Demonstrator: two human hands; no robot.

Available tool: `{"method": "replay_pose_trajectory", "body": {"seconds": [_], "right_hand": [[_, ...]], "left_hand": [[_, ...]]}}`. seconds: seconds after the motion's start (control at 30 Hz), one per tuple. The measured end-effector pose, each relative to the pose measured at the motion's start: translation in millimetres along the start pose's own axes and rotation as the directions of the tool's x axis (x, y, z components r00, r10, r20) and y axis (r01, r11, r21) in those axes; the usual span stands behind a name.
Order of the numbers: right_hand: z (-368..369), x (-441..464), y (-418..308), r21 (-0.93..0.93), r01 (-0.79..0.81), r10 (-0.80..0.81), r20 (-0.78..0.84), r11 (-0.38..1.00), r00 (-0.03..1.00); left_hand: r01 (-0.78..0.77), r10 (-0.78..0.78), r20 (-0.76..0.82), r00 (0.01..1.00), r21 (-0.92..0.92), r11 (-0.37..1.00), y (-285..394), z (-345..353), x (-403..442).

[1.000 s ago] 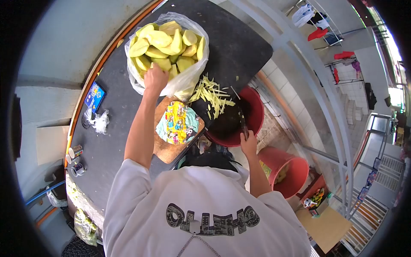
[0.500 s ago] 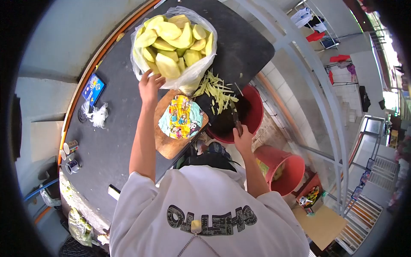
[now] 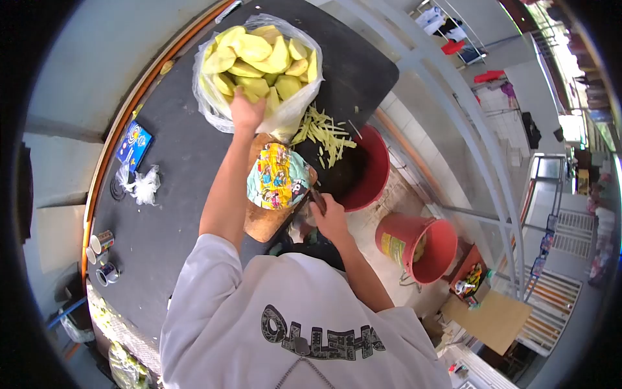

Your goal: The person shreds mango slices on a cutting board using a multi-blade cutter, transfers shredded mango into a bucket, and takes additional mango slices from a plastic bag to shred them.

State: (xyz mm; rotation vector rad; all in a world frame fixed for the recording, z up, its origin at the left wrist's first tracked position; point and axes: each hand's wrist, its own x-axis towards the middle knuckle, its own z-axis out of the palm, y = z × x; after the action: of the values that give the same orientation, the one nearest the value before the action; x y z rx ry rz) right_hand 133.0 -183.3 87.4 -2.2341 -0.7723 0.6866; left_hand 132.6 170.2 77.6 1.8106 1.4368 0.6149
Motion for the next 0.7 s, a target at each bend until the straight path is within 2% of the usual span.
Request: {"method": "replay_pose_trajectory", "body": {"seconds": [0.03, 0.07, 0.1, 0.17, 0.23, 0.3, 0.37, 0.43, 0.47, 0.53, 0.57, 0.63, 0.67, 0.7], "right_hand": [[5, 1, -4, 0.000, -0.018, 0.018, -0.006, 1.000, 1.000], [10, 0, -7, 0.016, 0.003, -0.004, 0.017, 1.000, 1.000], [16, -4, -8, 0.034, 0.028, -0.029, 0.041, 0.999, 0.999], [31, -1, -4, 0.040, 0.032, -0.034, 0.057, 0.999, 0.998], [39, -1, -4, 0.044, 0.104, -0.105, 0.025, 0.994, 0.994], [45, -1, -3, 0.050, 0.094, -0.096, 0.036, 0.994, 0.995], [49, 0, -2, 0.056, 0.086, -0.089, 0.046, 0.995, 0.995], [52, 2, -1, 0.036, 0.110, -0.112, 0.076, 0.993, 0.991], [52, 3, -3, 0.035, 0.107, -0.109, 0.080, 0.994, 0.991], [52, 1, -7, -0.003, 0.140, -0.138, 0.116, 0.990, 0.984], [54, -1, -6, -0.004, 0.137, -0.135, 0.122, 0.991, 0.983], [57, 0, -2, -0.033, 0.137, -0.131, 0.145, 0.990, 0.981], [57, 0, 1, -0.033, 0.137, -0.130, 0.148, 0.990, 0.980], [55, 1, -1, -0.009, 0.115, -0.112, 0.149, 0.993, 0.983]], "left_hand": [[-0.088, 0.080, -0.081, 0.994, -0.100, 0.991, -2, -6, -7], [-0.084, 0.068, -0.107, 0.992, -0.147, 0.986, -4, -13, -14], [-0.082, 0.070, -0.089, 0.994, -0.140, 0.987, -8, -19, -23], [-0.094, 0.080, -0.057, 0.995, -0.301, 0.949, -14, -37, -32], [-0.020, 0.022, -0.002, 1.000, -0.459, 0.888, -6, -69, -70], [0.008, 0.044, 0.112, 0.993, -0.430, 0.903, -21, -88, -107], [-0.093, 0.120, 0.038, 0.992, -0.426, 0.900, -55, -77, -148], [-0.080, 0.097, 0.116, 0.988, -0.150, 0.986, -91, -62, -182], [-0.074, 0.092, 0.117, 0.989, -0.148, 0.986, -90, -61, -194], [0.108, -0.083, 0.174, 0.981, -0.144, 0.984, -79, -54, -218], [0.115, -0.089, 0.175, 0.981, -0.142, 0.983, -77, -50, -223], [0.089, -0.022, 0.211, 0.977, -0.314, 0.945, -77, -37, -226], [0.010, 0.050, 0.184, 0.982, -0.312, 0.950, -82, -32, -225], [0.012, 0.047, 0.183, 0.982, -0.311, 0.950, -82, -32, -223]]}}
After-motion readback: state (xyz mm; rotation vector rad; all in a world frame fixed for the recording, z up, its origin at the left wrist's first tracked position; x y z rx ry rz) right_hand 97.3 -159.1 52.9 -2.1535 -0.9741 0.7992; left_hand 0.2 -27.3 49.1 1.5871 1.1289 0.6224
